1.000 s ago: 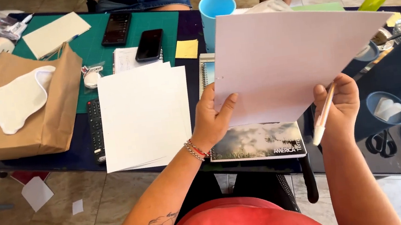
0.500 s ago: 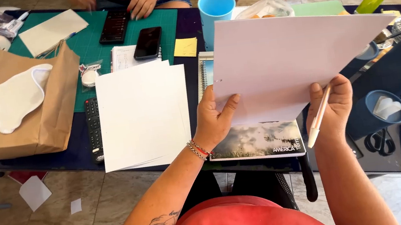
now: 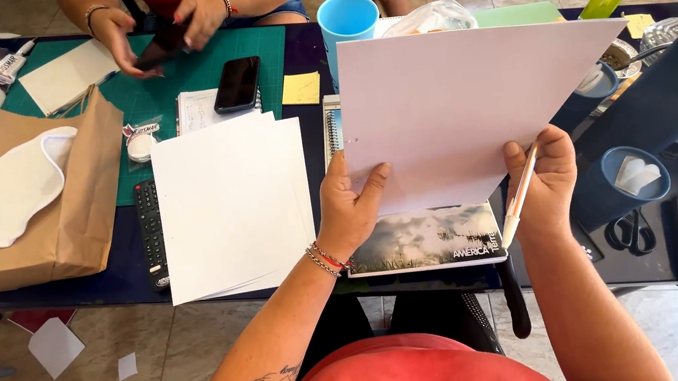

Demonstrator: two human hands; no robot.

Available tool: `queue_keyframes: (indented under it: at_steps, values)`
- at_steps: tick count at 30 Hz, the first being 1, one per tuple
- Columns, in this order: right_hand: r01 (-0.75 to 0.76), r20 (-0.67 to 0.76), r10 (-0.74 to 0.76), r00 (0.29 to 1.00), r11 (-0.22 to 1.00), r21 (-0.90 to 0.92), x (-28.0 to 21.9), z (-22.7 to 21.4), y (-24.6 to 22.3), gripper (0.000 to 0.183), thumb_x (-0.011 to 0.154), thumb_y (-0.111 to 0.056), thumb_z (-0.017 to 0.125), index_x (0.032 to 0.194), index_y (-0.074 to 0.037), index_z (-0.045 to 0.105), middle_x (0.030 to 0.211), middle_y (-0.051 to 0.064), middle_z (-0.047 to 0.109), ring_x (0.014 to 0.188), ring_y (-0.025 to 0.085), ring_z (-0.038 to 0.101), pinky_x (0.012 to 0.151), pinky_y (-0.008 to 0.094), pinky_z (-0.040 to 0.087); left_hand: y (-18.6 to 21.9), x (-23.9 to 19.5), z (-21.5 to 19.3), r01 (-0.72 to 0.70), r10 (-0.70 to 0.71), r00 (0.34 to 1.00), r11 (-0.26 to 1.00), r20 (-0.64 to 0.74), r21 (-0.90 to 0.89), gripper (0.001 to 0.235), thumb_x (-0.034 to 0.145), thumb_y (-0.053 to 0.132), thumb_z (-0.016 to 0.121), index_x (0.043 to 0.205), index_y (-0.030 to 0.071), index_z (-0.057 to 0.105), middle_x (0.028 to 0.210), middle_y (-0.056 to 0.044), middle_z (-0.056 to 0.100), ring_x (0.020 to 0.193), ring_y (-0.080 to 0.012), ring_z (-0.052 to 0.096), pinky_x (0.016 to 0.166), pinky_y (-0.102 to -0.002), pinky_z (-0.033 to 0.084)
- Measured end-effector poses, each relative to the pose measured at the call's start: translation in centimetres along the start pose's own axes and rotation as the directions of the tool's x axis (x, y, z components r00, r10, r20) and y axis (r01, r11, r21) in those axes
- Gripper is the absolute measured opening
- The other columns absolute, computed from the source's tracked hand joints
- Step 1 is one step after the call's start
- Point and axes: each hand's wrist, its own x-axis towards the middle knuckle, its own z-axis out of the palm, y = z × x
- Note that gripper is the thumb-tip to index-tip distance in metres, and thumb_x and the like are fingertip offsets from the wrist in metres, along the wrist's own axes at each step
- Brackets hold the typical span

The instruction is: Aligning paper sheets on a manual cutter and marking them with a pencil

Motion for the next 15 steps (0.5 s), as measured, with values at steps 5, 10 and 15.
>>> queue_keyframes:
  at_steps: [5, 10, 15]
  values:
    - [0.010, 0.005, -0.010, 1.000, 1.000, -0.008, 0.1, -0.8, 1.5, 0.025, 0.104, 0.001, 0.068, 0.120, -0.008, 0.050, 0.104, 0.000, 0.063, 0.102, 0.008, 0.064, 0.097, 0.025, 0.053, -0.1, -0.4, 0.3, 0.004, -0.004, 1.000, 1.000, -0.005, -0.004, 0.025, 0.095, 0.013, 0.074, 0.116, 0.005, 0.062, 0.094, -0.008, 0.066, 0.087, -0.0118, 0.059, 0.086, -0.039, 0.054]
    - [0.008, 0.031, -0.007, 0.999, 1.000, -0.016, 0.0, 0.7, -1.0, 0.027, 0.105, 0.002, 0.068, 0.121, -0.009, 0.050, 0.105, 0.000, 0.064, 0.103, 0.009, 0.066, 0.097, 0.025, 0.054, 1.1, 0.1, 0.1, -0.006, 0.006, 1.000, 1.000, -0.003, -0.023, 0.021, 0.097, 0.014, 0.072, 0.112, 0.006, 0.061, 0.093, -0.006, 0.066, 0.087, -0.0100, 0.058, 0.085, -0.037, 0.055]
    - [0.013, 0.043, -0.012, 0.999, 1.000, -0.016, 0.0, 1.1, -1.9, 0.030, 0.103, 0.003, 0.070, 0.122, -0.010, 0.050, 0.107, 0.002, 0.065, 0.105, 0.011, 0.067, 0.099, 0.027, 0.055, -0.6, -0.4, -0.9, -0.012, 0.013, 0.999, 1.000, 0.030, -0.012, 0.021, 0.097, 0.013, 0.072, 0.112, 0.006, 0.059, 0.092, -0.007, 0.065, 0.089, -0.0093, 0.057, 0.085, -0.038, 0.054]
